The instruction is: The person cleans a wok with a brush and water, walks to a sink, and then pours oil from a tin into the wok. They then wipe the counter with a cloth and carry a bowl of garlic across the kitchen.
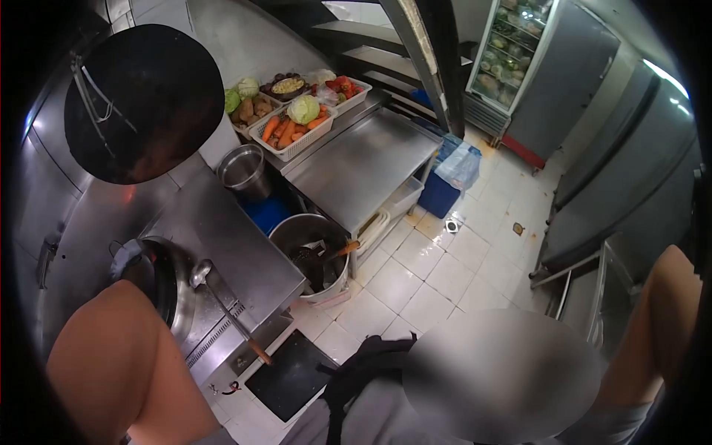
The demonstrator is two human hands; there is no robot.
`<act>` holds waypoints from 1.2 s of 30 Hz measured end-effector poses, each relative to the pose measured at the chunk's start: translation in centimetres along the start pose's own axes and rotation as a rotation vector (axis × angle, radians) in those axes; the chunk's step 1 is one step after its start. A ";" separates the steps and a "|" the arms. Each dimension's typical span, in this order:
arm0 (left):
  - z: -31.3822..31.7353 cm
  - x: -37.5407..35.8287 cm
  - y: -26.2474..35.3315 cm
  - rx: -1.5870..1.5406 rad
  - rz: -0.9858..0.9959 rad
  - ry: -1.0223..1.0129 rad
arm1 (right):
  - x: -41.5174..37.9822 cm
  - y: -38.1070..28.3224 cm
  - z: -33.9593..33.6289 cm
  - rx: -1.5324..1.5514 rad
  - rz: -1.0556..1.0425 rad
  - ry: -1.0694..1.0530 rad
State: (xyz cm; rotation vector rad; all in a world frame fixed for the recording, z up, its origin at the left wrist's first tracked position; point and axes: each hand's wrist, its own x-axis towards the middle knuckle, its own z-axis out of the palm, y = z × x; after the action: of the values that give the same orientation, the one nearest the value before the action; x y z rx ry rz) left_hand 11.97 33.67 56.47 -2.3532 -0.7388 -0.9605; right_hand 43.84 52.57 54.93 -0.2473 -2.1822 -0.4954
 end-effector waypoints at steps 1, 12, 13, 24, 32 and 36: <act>0.8 0.4 -1.5 0.012 -0.006 0.005 | 0.6 1.9 1.2 0.017 -0.013 0.026; 12.8 -10.0 -9.3 0.131 -0.731 0.506 | 0.2 15.3 39.8 1.094 0.536 0.214; 15.9 -12.4 -9.7 0.073 -0.979 0.567 | -0.2 15.3 47.4 1.269 0.645 -0.011; 46.9 -22.0 1.3 -0.195 -2.829 0.006 | 11.0 25.6 107.9 1.673 1.468 -0.471; 53.5 -19.6 1.1 -0.102 -2.885 0.275 | 12.4 24.4 114.9 1.736 1.499 -0.541; 53.5 -18.8 0.4 -0.012 -2.902 0.192 | 13.7 24.1 109.8 1.627 1.436 -0.461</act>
State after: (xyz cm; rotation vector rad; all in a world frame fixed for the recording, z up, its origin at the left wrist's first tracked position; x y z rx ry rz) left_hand 26.20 60.64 8.62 -0.5027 2.2976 0.9031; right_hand -34.59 121.88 11.65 -0.8498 -1.5093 2.0973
